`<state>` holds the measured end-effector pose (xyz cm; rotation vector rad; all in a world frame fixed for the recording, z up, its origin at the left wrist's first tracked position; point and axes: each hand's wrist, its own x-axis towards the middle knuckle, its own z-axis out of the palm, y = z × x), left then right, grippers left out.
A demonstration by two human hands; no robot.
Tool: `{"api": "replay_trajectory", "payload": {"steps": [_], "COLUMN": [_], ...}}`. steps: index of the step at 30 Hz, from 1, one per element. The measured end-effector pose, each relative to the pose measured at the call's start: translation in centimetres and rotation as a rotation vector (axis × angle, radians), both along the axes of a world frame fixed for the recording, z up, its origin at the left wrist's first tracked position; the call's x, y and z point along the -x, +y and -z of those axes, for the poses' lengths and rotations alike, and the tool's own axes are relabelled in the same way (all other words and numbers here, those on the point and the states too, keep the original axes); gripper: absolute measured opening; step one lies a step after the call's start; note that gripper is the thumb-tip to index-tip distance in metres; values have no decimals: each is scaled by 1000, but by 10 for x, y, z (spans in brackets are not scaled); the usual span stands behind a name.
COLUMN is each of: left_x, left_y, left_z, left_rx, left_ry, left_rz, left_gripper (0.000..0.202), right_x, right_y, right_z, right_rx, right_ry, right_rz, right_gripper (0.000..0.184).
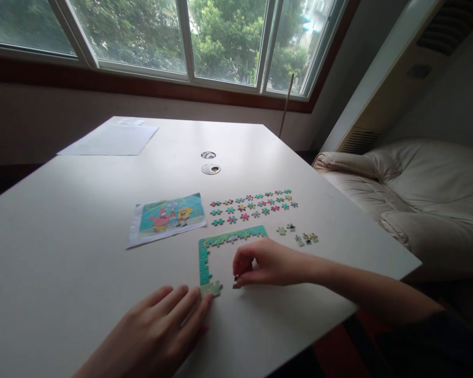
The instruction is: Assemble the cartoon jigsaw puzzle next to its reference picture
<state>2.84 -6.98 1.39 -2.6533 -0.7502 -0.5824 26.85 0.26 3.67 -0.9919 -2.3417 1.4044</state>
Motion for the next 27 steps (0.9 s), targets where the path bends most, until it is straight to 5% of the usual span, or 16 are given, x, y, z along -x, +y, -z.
{"api": "replay_trajectory", "payload": {"steps": [15,27], "left_x": [1,-1], "left_y": [-1,0], "left_z": [2,0], "left_rx": [24,9], "left_ry": [29,19], "left_rz": [7,-2], "left_gripper": [29,28], "right_x": [22,23], "right_y": [1,1], "right_z": [15,24], "right_rx": [-335,-444], "right_ry": [10,24], "right_rz": [-85,-133], "right_gripper": [3,7]}}
